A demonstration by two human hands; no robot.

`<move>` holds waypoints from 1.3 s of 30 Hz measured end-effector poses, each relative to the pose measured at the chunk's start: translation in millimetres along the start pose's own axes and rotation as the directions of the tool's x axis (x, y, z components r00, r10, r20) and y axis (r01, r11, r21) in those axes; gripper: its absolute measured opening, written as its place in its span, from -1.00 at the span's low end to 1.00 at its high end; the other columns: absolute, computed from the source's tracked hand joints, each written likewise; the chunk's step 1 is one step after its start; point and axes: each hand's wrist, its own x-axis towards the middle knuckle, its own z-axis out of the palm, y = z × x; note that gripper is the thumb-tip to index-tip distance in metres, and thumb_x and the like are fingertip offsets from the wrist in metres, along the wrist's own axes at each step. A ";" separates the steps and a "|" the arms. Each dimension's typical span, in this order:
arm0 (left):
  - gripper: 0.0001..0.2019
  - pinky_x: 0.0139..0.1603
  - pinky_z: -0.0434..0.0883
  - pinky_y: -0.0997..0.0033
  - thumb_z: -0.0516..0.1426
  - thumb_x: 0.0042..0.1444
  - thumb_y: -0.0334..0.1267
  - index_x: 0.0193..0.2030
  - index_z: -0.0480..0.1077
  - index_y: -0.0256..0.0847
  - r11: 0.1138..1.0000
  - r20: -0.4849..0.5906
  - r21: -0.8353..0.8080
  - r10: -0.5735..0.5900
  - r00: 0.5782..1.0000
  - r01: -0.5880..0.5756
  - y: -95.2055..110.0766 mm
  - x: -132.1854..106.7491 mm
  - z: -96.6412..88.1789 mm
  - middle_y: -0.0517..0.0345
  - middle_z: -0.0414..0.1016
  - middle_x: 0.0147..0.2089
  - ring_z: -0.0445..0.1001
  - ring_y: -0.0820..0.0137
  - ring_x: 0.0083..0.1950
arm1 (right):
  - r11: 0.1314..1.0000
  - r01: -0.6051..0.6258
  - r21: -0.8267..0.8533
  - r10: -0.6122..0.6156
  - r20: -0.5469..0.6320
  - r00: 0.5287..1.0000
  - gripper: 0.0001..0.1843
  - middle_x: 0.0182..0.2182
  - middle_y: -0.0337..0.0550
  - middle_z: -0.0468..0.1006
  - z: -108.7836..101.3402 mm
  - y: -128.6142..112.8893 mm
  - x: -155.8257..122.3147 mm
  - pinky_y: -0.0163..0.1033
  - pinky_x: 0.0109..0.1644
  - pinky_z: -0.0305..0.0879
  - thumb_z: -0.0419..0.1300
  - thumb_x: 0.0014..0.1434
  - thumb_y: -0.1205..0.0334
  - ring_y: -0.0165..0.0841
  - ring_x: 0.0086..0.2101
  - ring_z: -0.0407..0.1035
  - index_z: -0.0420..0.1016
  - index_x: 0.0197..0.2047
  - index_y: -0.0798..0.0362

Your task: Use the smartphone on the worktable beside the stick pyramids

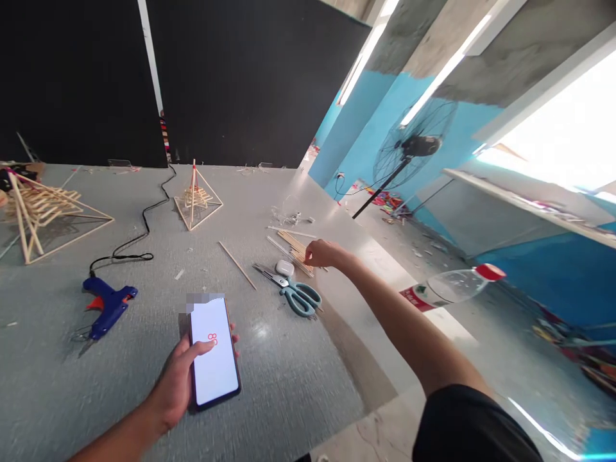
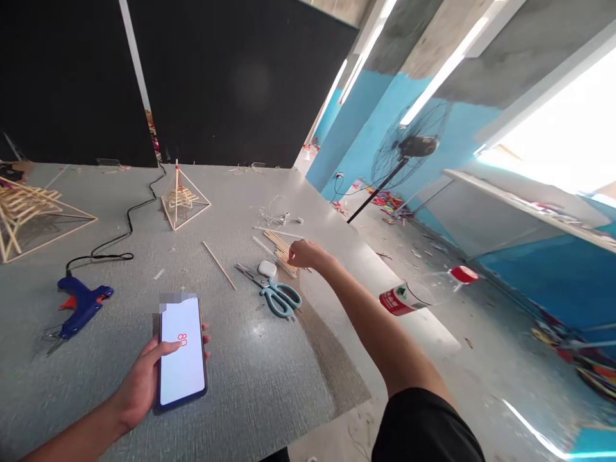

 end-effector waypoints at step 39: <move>-0.49 0.14 0.49 0.05 0.25 0.17 -0.20 0.26 0.40 -0.21 1.000 0.002 -0.013 -0.009 1.000 0.009 2.9 0.1 -0.3 -0.15 0.58 0.19 0.61 0.03 0.09 | 0.983 -0.010 -0.185 0.008 -0.012 1.000 -0.63 -0.03 0.32 0.63 -14.7 -50.0 -21.4 -0.09 0.01 0.44 0.26 0.17 0.33 0.03 0.01 0.54 0.63 0.03 0.26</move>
